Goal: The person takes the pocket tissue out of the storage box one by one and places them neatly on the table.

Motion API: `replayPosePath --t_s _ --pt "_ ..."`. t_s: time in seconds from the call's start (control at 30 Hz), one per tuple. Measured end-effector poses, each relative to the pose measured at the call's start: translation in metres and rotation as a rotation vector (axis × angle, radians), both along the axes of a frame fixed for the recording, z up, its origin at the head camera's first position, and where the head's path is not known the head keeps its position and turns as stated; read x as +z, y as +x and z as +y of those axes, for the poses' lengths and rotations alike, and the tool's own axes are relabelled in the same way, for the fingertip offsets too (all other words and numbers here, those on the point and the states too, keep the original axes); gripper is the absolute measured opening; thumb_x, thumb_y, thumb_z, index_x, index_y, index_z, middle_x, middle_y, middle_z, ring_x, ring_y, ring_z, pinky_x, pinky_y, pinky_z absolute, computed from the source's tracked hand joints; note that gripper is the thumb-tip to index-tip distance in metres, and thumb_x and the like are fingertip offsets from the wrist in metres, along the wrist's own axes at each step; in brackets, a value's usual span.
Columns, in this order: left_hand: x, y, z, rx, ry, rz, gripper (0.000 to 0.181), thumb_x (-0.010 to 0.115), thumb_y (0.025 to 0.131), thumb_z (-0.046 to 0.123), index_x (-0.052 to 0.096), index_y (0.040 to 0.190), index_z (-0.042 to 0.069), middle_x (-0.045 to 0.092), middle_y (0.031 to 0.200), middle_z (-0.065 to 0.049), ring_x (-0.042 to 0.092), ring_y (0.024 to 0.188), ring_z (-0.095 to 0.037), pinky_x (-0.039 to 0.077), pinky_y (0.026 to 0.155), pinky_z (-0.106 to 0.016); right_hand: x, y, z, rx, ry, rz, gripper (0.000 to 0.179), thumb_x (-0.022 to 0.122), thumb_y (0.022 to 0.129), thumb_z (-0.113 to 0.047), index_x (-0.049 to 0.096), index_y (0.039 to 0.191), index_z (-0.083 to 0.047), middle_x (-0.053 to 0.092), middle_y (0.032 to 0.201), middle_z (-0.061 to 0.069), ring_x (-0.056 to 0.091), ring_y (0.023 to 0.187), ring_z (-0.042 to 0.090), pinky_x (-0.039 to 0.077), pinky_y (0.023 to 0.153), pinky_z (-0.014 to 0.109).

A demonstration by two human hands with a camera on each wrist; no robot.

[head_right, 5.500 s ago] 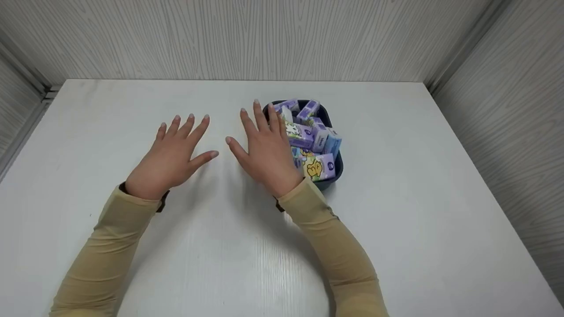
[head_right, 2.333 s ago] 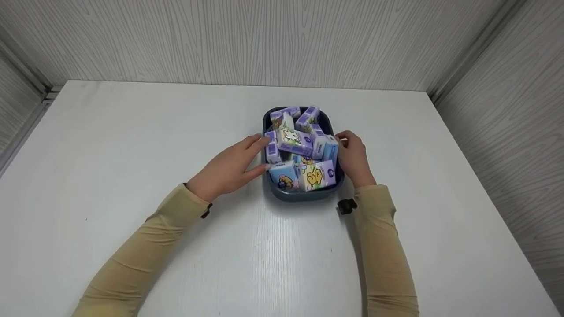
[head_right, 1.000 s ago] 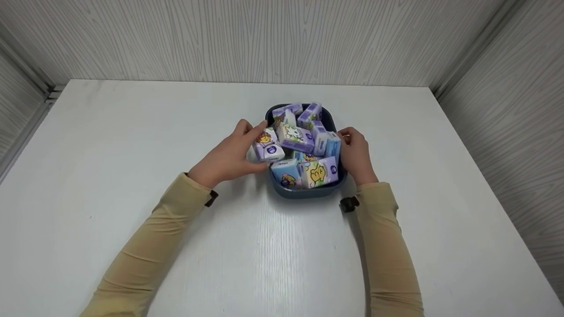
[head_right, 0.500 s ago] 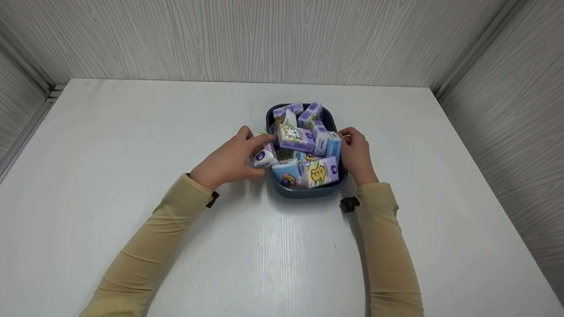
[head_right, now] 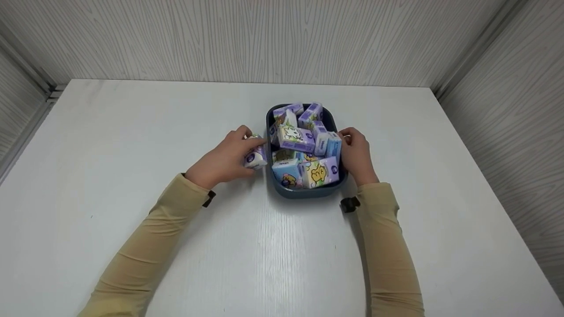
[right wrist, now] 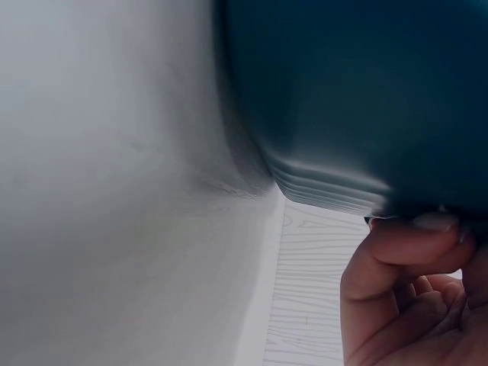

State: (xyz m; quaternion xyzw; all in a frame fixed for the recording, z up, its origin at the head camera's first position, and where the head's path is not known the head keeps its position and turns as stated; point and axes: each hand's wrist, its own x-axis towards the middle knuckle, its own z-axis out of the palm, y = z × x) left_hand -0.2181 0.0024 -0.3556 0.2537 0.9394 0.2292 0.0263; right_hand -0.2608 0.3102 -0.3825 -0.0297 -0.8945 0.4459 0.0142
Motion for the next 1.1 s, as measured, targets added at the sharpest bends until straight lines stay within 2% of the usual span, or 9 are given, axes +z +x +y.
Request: replayPosePath --t_s 0.17,0.33,0.4,0.53,0.63,0.77,0.83,0.97,1.1 --pt "-0.005 0.001 -0.003 0.026 -0.072 -0.027 0.038 0.068 0.082 0.0 0.063 0.119 0.011 0.044 0.117 -0.015 0.04 0.1 -0.029 0.045 0.082 -0.036 0.0 0.0 0.0 0.019 -0.011 0.013 0.028 0.043 0.099 -0.017 0.054 0.118 0.001 0.061 0.091 0.006 0.056 0.072 0.011 0.046 0.064 0.024" --pt "-0.009 0.003 -0.007 0.06 -0.16 -0.044 0.032 0.057 0.091 -0.003 0.066 0.119 0.007 0.048 0.118 -0.02 0.044 0.101 -0.031 0.049 0.081 -0.038 0.001 0.0 0.0 0.022 -0.011 0.026 0.029 0.044 0.099 -0.018 0.055 0.118 0.001 0.061 0.09 0.005 0.057 0.071 0.01 0.046 0.063 0.024" --pt "-0.01 0.003 -0.008 0.081 -0.192 -0.046 0.029 0.057 0.091 -0.001 0.066 0.118 0.006 0.047 0.119 -0.021 0.045 0.101 -0.031 0.05 0.079 -0.038 0.001 0.0 0.0 0.021 -0.01 0.027 0.029 0.044 0.1 -0.018 0.055 0.118 0.001 0.061 0.09 0.005 0.057 0.071 0.011 0.046 0.063 0.024" --pt "-0.009 0.004 -0.01 0.118 -0.248 -0.06 0.021 0.056 0.089 -0.002 0.068 0.106 0.0 0.044 0.122 -0.023 0.044 0.104 -0.033 0.052 0.074 -0.038 0.0 0.0 0.0 0.015 -0.006 0.021 0.028 0.044 0.099 -0.017 0.055 0.118 0.001 0.061 0.091 0.006 0.056 0.071 0.011 0.046 0.063 0.024" --pt "-0.008 0.003 -0.013 0.125 -0.276 -0.074 0.019 0.053 0.088 -0.005 0.068 0.101 -0.003 0.041 0.128 -0.025 0.044 0.106 -0.034 0.052 0.077 -0.04 -0.001 0.0 0.001 0.006 -0.008 0.01 0.027 0.044 0.099 -0.016 0.054 0.118 0.001 0.061 0.091 0.007 0.056 0.072 0.011 0.046 0.062 0.024" --pt "-0.008 -0.001 -0.02 0.138 -0.274 -0.067 0.024 0.05 0.092 -0.006 0.065 0.11 -0.004 0.043 0.128 -0.025 0.047 0.106 -0.034 0.05 0.082 -0.04 0.0 0.001 0.002 0.0 -0.002 -0.006 0.028 0.044 0.099 -0.017 0.054 0.119 0.0 0.061 0.094 0.009 0.056 0.072 0.012 0.046 0.062 0.025" --pt "-0.008 -0.003 -0.025 0.15 -0.266 -0.065 0.027 0.049 0.093 -0.007 0.063 0.116 -0.003 0.047 0.123 -0.024 0.049 0.106 -0.033 0.05 0.083 -0.039 0.0 0.002 0.002 -0.005 0.0 -0.012 0.027 0.044 0.099 -0.017 0.054 0.119 -0.001 0.06 0.094 0.009 0.056 0.073 0.012 0.047 0.062 0.025" --pt "-0.008 -0.009 -0.037 0.187 -0.27 -0.072 0.031 0.048 0.093 -0.008 0.06 0.121 -0.003 0.053 0.119 -0.023 0.047 0.117 -0.037 0.047 0.091 -0.041 0.001 0.002 0.001 -0.007 -0.007 -0.009 0.026 0.044 0.099 -0.016 0.054 0.118 -0.001 0.06 0.095 0.01 0.056 0.074 0.013 0.047 0.063 0.025" --pt "-0.01 -0.018 -0.051 0.223 -0.289 -0.102 0.033 0.048 0.093 -0.009 0.057 0.124 -0.004 0.05 0.131 -0.025 0.039 0.129 -0.041 0.038 0.102 -0.044 -0.001 0.001 -0.001 -0.001 -0.013 0.004 0.027 0.045 0.099 -0.018 0.054 0.117 -0.001 0.061 0.092 0.008 0.056 0.073 0.012 0.046 0.062 0.025"
